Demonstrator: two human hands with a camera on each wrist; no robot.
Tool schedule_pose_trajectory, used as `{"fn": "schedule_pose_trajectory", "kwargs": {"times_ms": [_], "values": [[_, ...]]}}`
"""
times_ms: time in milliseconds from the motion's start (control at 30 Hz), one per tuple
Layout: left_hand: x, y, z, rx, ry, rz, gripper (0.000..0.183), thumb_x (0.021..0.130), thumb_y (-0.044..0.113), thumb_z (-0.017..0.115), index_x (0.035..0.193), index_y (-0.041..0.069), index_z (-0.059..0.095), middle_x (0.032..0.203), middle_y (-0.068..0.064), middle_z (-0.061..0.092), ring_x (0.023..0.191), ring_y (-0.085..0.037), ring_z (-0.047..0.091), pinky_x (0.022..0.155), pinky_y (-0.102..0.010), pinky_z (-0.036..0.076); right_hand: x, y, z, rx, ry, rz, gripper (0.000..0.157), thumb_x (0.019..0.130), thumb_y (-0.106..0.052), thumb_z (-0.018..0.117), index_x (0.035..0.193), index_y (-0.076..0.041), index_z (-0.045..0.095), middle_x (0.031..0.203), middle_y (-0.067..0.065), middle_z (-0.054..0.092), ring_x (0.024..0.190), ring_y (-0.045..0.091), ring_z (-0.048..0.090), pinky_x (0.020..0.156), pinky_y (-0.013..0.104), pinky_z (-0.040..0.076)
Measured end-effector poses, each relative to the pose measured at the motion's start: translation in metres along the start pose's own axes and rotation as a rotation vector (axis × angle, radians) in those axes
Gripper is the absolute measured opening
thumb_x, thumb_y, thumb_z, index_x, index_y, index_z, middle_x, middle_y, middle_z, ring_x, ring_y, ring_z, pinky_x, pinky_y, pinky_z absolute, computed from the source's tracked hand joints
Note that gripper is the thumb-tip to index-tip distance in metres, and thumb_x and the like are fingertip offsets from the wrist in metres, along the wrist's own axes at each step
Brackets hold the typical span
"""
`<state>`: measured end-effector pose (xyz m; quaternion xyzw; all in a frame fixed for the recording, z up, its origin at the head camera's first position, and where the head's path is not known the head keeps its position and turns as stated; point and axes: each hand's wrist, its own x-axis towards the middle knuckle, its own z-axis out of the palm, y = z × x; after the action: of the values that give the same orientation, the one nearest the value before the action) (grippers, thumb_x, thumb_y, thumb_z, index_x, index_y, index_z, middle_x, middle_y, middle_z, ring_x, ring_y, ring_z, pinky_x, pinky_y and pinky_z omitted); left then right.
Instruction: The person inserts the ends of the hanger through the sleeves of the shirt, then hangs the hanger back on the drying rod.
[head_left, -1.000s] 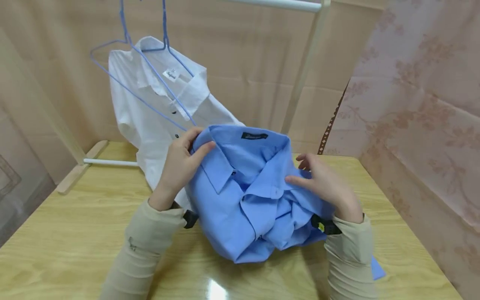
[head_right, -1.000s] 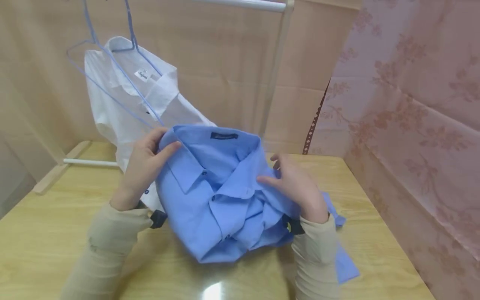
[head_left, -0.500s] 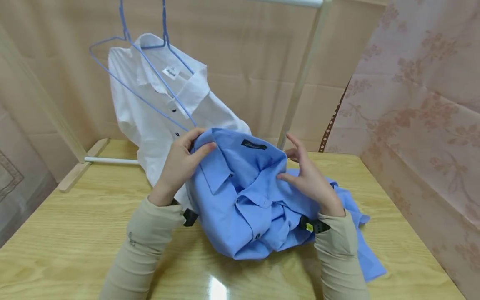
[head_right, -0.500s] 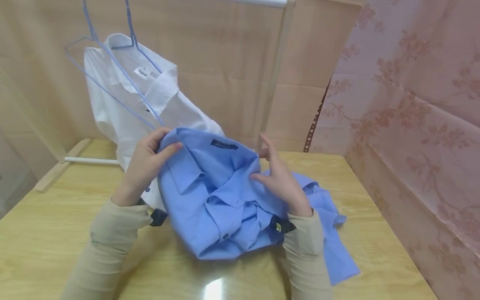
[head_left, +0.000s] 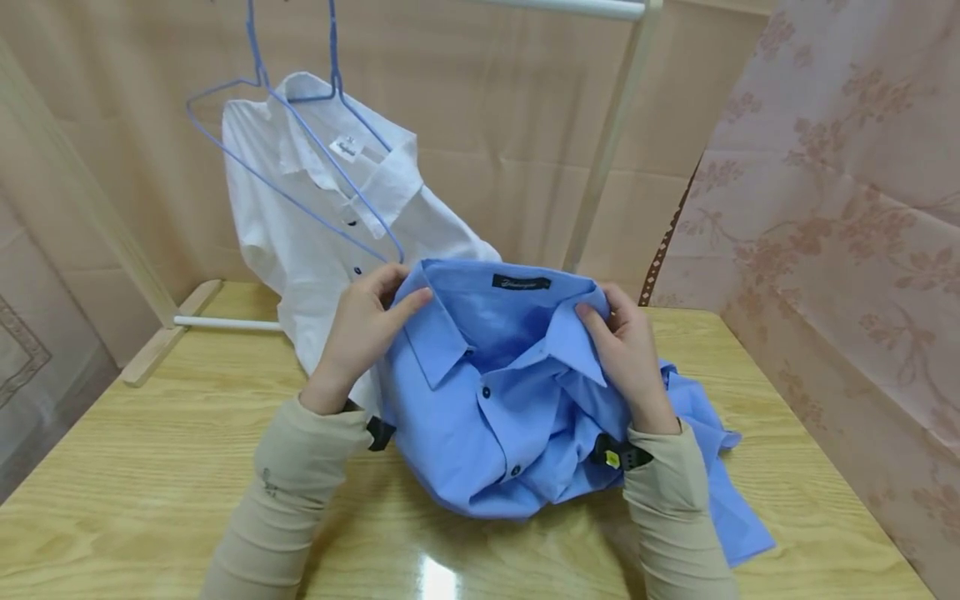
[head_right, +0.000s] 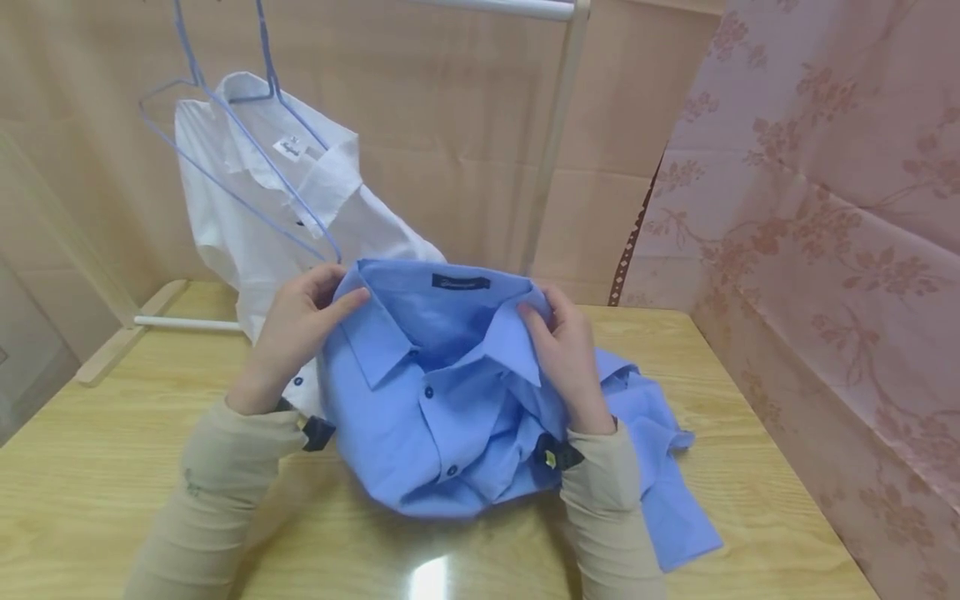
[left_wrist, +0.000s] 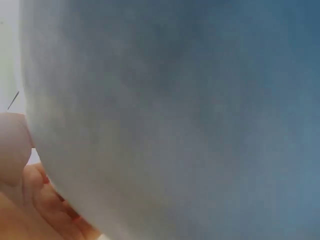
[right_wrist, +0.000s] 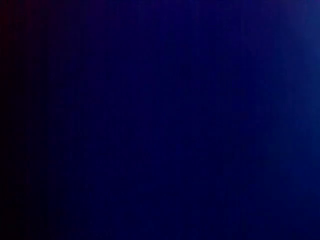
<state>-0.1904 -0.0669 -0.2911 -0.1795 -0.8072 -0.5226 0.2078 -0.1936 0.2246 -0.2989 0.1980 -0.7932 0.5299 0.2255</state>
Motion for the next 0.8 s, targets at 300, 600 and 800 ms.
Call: {"fn": "schedule_pose_trajectory", "kwargs": {"times_ms": [300, 600, 800], "values": [[0.004, -0.002, -0.017, 0.176, 0.009, -0.029, 0.033, 0.089, 0.037, 0.056, 0.099, 0.007, 0.065, 0.087, -0.007, 0.066, 0.076, -0.015, 0.056, 0.068, -0.026, 0.043, 0.0, 0.003, -0.006, 0.09, -0.145, -0.018, 0.029, 0.092, -0.005, 0.05, 0.119, 0.005, 0.049, 0.098, -0.006, 0.058, 0.082, 0.008, 0.055, 0.071, 0.016, 0.045], [0.035, 0.013, -0.057, 0.187, 0.232, 0.028, 0.024, 0.089, 0.024, 0.057, 0.088, 0.002, 0.067, 0.067, 0.007, 0.062, 0.059, 0.0, 0.054, 0.054, -0.014, 0.038, -0.001, 0.006, -0.005, 0.079, -0.155, -0.011, 0.025, 0.092, -0.006, 0.051, 0.113, 0.006, 0.052, 0.092, -0.006, 0.059, 0.078, 0.007, 0.055, 0.066, 0.018, 0.045], [0.083, 0.017, -0.09, 0.142, 0.526, -0.034, 0.015, 0.085, 0.014, 0.056, 0.096, 0.008, 0.063, 0.079, 0.021, 0.047, 0.067, 0.005, 0.044, 0.065, -0.013, 0.036, 0.0, 0.007, -0.004, 0.047, -0.162, -0.019, 0.025, 0.091, -0.007, 0.053, 0.113, 0.004, 0.053, 0.092, -0.007, 0.059, 0.08, 0.008, 0.055, 0.067, 0.019, 0.044]]}}
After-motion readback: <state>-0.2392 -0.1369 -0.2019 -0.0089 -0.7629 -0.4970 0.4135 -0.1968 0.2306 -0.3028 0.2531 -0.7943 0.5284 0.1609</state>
